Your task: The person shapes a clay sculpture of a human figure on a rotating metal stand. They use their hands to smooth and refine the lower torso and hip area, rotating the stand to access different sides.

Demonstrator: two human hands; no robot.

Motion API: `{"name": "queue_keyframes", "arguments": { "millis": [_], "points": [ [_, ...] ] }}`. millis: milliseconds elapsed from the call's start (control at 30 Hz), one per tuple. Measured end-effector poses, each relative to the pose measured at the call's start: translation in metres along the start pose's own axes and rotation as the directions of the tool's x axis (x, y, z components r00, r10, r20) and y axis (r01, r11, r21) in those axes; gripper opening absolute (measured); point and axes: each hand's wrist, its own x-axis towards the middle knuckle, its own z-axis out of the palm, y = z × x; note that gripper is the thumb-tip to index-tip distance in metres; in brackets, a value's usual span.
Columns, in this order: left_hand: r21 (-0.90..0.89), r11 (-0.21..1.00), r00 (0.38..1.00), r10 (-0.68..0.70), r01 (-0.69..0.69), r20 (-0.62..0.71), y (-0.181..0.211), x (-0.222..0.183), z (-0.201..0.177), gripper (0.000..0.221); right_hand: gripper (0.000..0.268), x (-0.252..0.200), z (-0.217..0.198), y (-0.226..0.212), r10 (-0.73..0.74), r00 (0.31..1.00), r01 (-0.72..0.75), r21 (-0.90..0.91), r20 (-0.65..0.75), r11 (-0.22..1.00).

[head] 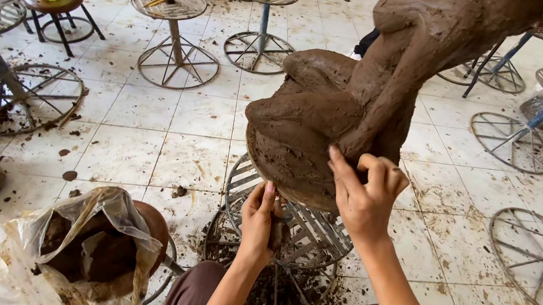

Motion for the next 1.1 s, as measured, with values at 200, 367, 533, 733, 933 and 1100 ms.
{"name": "queue_keyframes", "arguments": {
  "millis": [200, 367, 533, 733, 933, 1100],
  "points": [
    [-0.029, 1.000, 0.999, 0.001, -0.002, -0.039, -0.005, 0.006, -0.006, 0.024, 0.025, -0.025, -0.008, 0.016, -0.040, 0.988, 0.009, 0.203, 0.151, 0.979],
    [-0.068, 0.997, 0.999, -0.030, 0.029, -0.011, -0.004, 0.009, -0.010, 0.025, 0.039, -0.034, 0.001, 0.023, 0.151, 0.985, -0.168, 0.298, 0.081, 0.940],
    [-0.061, 0.991, 0.993, -0.121, 0.120, -0.014, 0.010, -0.006, -0.005, 0.030, 0.040, -0.082, -0.009, -0.007, 0.151, 0.960, -0.225, 0.323, 0.238, 0.919],
    [0.168, 0.980, 0.994, -0.099, 0.106, -0.052, -0.001, -0.036, 0.008, 0.047, 0.051, -0.131, -0.033, -0.062, 0.274, 0.788, -0.607, 0.617, 0.552, 0.501],
    [0.349, 0.937, 0.990, 0.061, -0.011, -0.131, -0.013, -0.043, 0.009, 0.055, 0.040, -0.140, -0.041, -0.072, 0.290, 0.591, -0.805, 0.526, 0.753, 0.274],
    [0.440, 0.898, 0.976, 0.126, -0.036, -0.179, -0.010, -0.048, 0.016, 0.060, 0.034, -0.136, -0.048, -0.076, 0.294, 0.579, -0.794, 0.445, 0.761, 0.414]
  ]
}}
